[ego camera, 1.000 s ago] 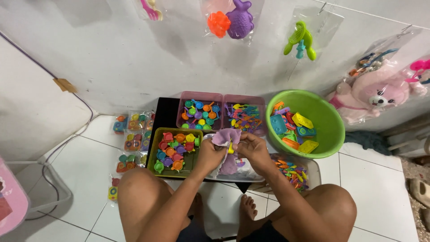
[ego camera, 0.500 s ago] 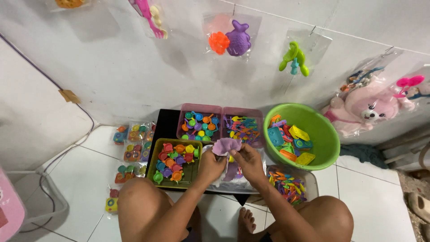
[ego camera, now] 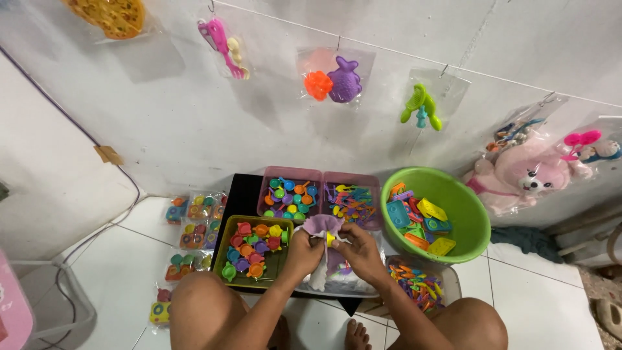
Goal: Cleaning small plastic toys with a purple cloth and sorting them into different containers.
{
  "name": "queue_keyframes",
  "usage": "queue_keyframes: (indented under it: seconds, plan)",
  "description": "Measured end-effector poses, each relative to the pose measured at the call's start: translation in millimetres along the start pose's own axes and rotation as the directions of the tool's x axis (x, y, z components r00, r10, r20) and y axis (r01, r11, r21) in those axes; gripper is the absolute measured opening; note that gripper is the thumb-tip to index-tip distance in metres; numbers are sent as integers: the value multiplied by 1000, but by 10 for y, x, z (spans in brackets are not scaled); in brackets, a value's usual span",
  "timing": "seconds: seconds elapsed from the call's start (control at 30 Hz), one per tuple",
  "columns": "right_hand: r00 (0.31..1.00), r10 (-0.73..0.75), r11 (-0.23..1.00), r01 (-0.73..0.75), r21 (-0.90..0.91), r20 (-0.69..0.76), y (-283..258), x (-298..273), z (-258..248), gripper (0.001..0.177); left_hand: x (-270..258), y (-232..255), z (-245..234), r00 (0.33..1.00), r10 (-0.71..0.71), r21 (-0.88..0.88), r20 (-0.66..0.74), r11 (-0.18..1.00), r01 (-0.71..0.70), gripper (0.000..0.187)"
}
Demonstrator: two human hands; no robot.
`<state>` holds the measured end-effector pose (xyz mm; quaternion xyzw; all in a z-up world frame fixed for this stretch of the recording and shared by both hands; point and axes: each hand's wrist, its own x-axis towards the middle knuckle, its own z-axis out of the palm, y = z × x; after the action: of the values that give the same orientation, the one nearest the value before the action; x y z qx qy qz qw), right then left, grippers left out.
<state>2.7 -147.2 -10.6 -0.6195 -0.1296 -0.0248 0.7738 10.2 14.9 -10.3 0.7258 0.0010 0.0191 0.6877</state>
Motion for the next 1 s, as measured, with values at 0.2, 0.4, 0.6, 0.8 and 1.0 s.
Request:
queue_keyframes:
  seconds: [0.2, 0.4, 0.6, 0.8, 1.0]
  plan:
    - [997, -5, 1000, 4, 7, 71, -192, -15, 109, 27, -2, -211, 25, 1000, 25, 29, -5, 999, -25, 31]
    - [999, -12, 997, 9, 71, 46, -71, 13, -46, 27, 130, -513, -27, 997, -52, -100, 50, 993, 56, 23]
    - [997, -67, 992, 71, 100, -42, -3, 15, -28, 21, -39, 92, 38, 998, 50, -175, 40, 984, -42, 43]
    - [986, -21, 967, 62, 246, -167, 22, 39, -28, 20, -76, -45, -8, 1000, -10, -134, 20, 991, 13, 30]
    - [979, 26, 957, 35, 289, -204, -165, 11, 116, 26, -33, -170, 30, 994, 107, -66, 0, 992, -107, 44]
